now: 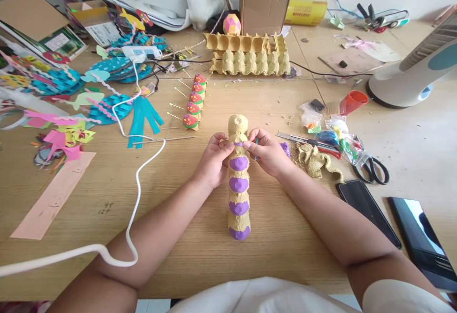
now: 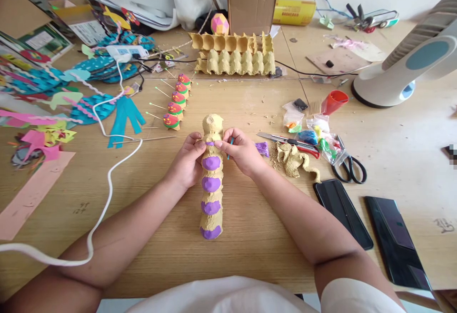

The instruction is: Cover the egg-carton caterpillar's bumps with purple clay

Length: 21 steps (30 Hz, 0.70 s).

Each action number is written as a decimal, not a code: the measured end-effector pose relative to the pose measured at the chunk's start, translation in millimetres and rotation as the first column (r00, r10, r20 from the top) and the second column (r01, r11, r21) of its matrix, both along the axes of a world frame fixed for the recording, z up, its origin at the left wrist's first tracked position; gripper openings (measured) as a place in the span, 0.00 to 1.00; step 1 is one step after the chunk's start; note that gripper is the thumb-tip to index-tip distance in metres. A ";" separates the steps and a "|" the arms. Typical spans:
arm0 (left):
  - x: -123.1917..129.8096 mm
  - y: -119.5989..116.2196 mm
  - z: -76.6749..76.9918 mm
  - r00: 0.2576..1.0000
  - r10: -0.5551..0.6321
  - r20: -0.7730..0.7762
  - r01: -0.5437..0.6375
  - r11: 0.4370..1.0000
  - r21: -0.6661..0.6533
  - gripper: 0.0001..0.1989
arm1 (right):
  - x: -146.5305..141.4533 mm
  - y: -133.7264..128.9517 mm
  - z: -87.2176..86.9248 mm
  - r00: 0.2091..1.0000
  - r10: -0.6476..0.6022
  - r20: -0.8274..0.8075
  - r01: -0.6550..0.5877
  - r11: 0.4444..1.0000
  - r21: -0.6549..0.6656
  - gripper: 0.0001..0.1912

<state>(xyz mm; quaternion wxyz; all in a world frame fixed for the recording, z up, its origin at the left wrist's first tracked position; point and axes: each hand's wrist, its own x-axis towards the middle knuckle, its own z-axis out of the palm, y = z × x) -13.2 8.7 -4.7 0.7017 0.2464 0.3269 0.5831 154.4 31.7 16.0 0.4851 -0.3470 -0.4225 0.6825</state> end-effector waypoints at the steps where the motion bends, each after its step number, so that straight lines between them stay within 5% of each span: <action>1: -0.1 0.0 0.2 1.000 -0.001 0.009 0.001 1.000 -0.005 0.27 | -0.2 0.0 0.1 1.000 0.000 -0.004 0.000 1.000 -0.002 0.29; 14: -0.1 -1.1 5.0 0.997 -0.022 0.072 0.027 0.998 -0.062 0.26 | 1.2 -1.2 -0.2 0.993 0.021 -0.115 -0.036 0.991 -0.126 0.28; 21: -2.5 -0.1 4.1 0.994 -0.039 0.104 0.048 0.996 -0.080 0.24 | 2.5 0.8 -2.5 0.999 -0.038 -0.011 0.036 0.991 -0.130 0.26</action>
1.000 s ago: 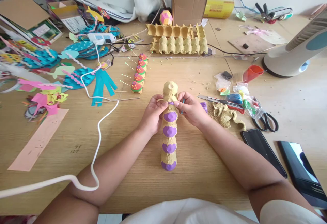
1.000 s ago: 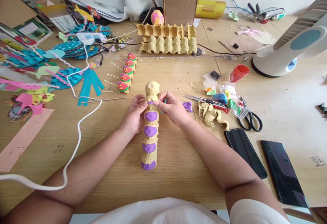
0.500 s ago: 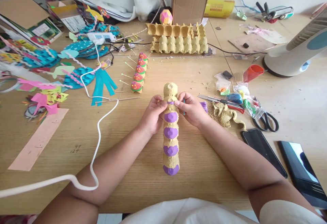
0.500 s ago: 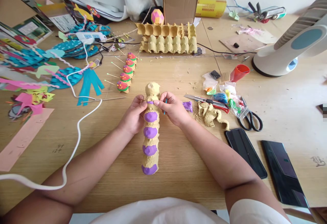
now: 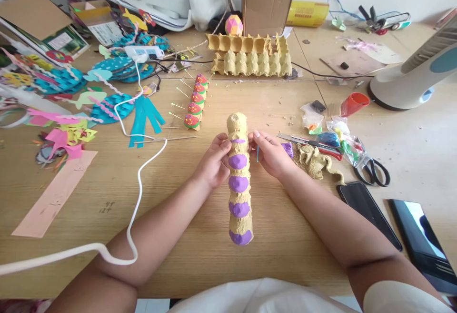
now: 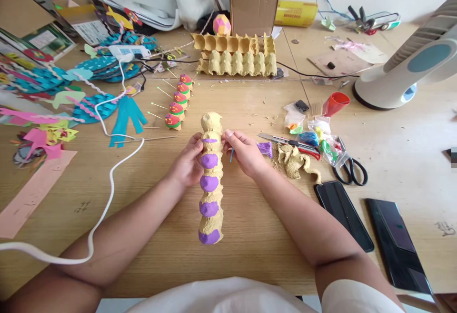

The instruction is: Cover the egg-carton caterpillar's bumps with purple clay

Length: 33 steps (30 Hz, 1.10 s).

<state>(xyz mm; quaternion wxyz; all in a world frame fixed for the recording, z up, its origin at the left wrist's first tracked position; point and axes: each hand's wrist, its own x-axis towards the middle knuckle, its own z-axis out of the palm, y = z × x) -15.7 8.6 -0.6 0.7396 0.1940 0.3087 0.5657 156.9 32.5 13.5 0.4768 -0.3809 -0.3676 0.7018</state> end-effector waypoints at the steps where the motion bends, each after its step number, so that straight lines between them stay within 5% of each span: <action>1: 0.0 -0.1 -0.2 1.000 -0.005 0.004 0.005 1.000 0.012 0.24 | -0.6 -1.3 0.0 0.999 0.033 -0.013 -0.033 0.999 -0.013 0.26; 6: -0.5 -0.6 0.8 0.999 -0.041 -0.009 0.041 0.998 0.047 0.24 | -2.4 -7.4 0.5 0.971 0.171 -0.165 -0.188 0.978 -0.095 0.24; 16: 3.5 -3.2 4.2 0.970 -0.242 -0.006 0.242 0.969 0.046 0.24 | -1.4 -8.3 -0.9 0.977 0.127 -0.171 -0.147 0.983 -0.111 0.22; 33: -3.8 -0.8 0.5 0.959 -0.282 0.021 0.282 0.959 0.013 0.20 | 0.1 -8.7 2.5 0.978 0.161 -0.132 -0.175 0.980 -0.100 0.23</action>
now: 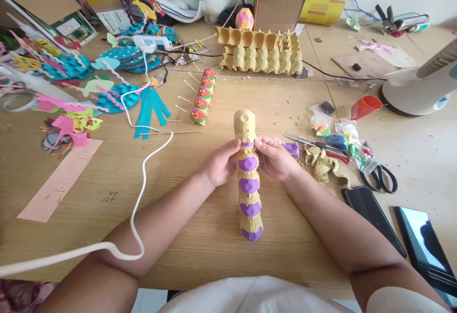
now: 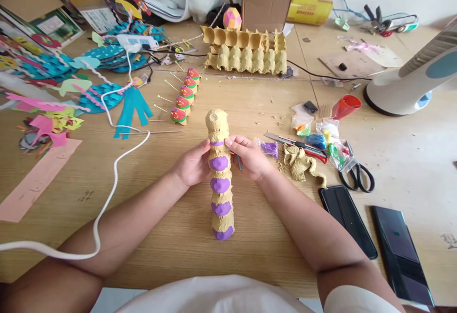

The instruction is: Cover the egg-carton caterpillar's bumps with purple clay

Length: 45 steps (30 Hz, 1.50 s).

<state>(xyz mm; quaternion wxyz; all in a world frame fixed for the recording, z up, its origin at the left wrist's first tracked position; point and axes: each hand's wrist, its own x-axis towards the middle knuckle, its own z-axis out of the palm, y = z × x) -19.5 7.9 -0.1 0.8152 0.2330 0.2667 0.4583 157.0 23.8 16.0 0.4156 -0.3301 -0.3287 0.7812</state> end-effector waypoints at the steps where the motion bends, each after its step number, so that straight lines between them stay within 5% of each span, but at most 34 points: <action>1: 0.3 0.1 0.5 1.000 0.001 -0.004 -0.001 1.000 0.001 0.19 | 0.1 -0.2 1.3 1.000 0.012 -0.002 -0.012 1.000 0.003 0.23; 13: 3.9 -0.3 1.9 0.999 -0.001 -0.048 0.004 0.998 0.068 0.25 | -3.4 -1.5 3.5 1.000 0.009 0.026 -0.008 0.999 -0.031 0.24; 22: 8.9 -4.8 8.6 0.991 0.085 -0.102 -0.075 0.992 0.102 0.23 | -12.0 -6.9 0.5 0.992 -0.089 0.088 0.089 0.996 0.004 0.27; 45: 11.1 -10.4 5.7 0.975 0.199 -0.103 -0.190 0.978 0.087 0.16 | -12.6 -6.8 0.0 0.996 -0.071 0.062 0.069 0.997 0.036 0.27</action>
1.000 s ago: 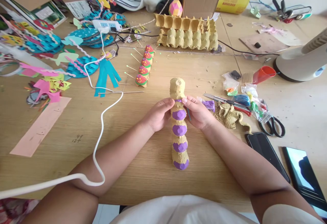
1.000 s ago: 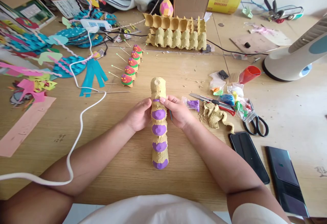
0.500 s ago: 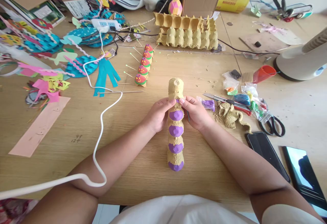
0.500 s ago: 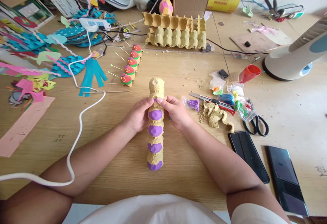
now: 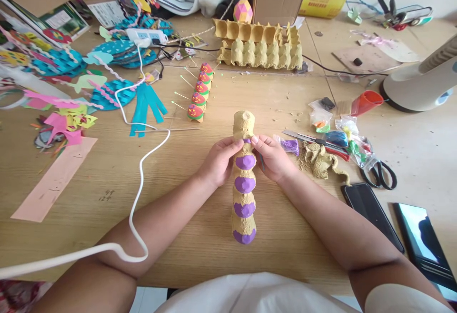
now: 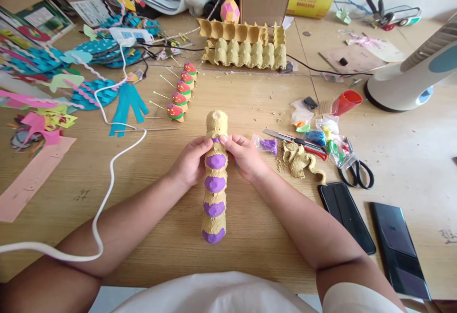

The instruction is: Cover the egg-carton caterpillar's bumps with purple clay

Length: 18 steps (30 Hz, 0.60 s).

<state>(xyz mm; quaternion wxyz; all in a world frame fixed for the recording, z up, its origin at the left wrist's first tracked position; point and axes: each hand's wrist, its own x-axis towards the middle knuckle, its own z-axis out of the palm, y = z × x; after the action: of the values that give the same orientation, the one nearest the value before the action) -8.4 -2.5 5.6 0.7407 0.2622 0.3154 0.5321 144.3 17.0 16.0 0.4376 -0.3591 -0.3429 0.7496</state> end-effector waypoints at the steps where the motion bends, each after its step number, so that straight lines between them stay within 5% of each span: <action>1: -0.5 -0.1 -0.6 1.000 -0.003 0.002 0.003 1.000 -0.001 0.16 | 0.2 0.0 -0.3 1.000 -0.001 -0.003 0.001 1.000 -0.004 0.27; 18: -3.1 1.0 1.2 0.997 -0.071 0.017 0.071 0.997 -0.020 0.18 | 2.6 1.9 -6.2 0.988 0.046 -0.145 -0.058 0.995 -0.077 0.24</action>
<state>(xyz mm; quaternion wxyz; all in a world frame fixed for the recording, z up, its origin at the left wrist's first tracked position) -11.5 -1.5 6.8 0.7642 0.2612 0.3056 0.5043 147.0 18.9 9.7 0.4263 -0.3130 -0.2893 0.7979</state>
